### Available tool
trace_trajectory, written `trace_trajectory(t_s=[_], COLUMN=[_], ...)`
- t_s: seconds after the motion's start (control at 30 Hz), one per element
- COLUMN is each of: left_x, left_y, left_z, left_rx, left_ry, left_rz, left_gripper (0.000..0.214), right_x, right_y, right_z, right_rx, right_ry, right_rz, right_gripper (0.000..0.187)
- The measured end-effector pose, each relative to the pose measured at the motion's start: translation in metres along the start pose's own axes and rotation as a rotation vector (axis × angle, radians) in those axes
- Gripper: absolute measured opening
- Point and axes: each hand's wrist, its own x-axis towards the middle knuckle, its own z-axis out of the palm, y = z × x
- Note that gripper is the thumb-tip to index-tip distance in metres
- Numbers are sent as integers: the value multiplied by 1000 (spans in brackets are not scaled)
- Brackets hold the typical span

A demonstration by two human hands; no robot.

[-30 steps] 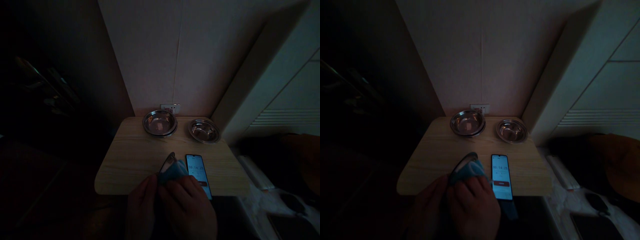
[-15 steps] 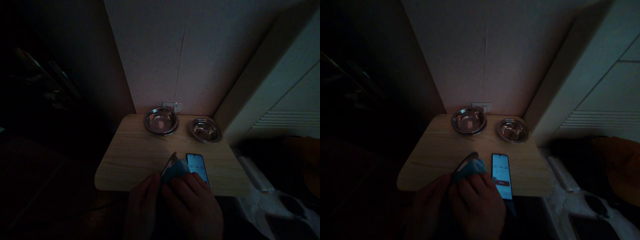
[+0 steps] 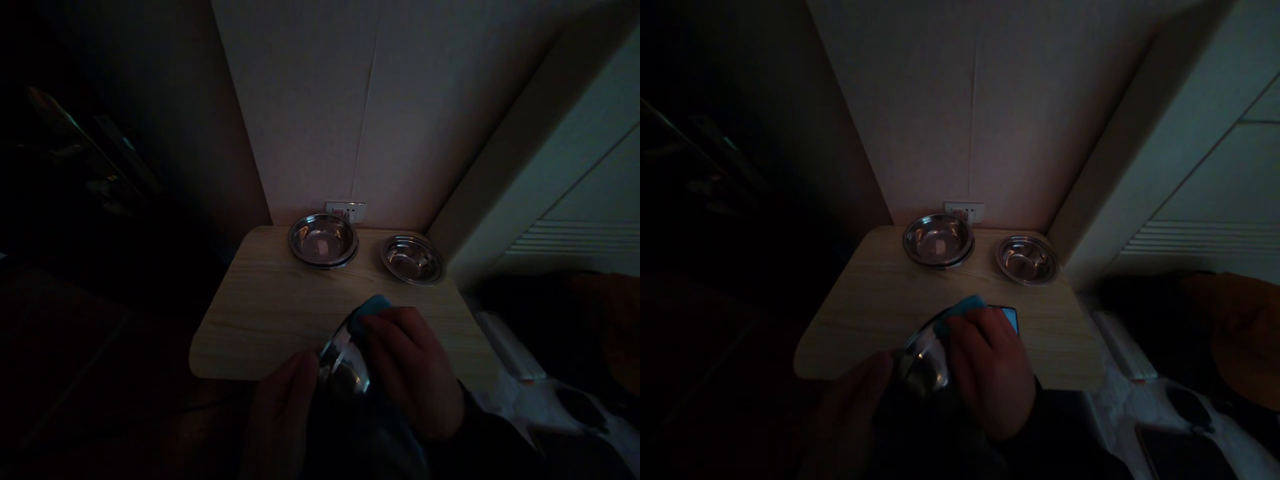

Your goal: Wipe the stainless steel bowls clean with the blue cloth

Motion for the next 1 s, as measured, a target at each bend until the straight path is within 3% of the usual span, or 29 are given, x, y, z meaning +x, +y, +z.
trace_trajectory(t_s=[0.13,0.27,0.37,0.5,0.6,0.7,0.87,1.0], left_x=[8,16,18,16,16,14,7,4], left_y=[-12,-14,-8,0,0,-1,-1,0], left_z=[-11,-14,-10,-5,-6,-6,-2,-1], left_rx=[-64,-141,-181,-228,-256,-143,59,107], left_ry=[83,95,53,134,89,-17,-74,-80], left_rz=[-165,-216,-226,-310,-300,-203,34,125], left_gripper=[48,49,53,42,40,45,35,34], right_x=[-5,-14,-22,-34,-39,-35,-10,4], right_y=[11,7,-5,-16,-15,-15,-32,-35], right_z=[-9,-17,-20,-23,-24,-17,-2,3], right_rx=[297,431,398,323,248,148,-18,-35], right_ry=[76,188,248,275,265,209,8,-71], right_rz=[382,772,881,726,629,454,124,112], right_gripper=[19,26,30,21,15,16,16,9])
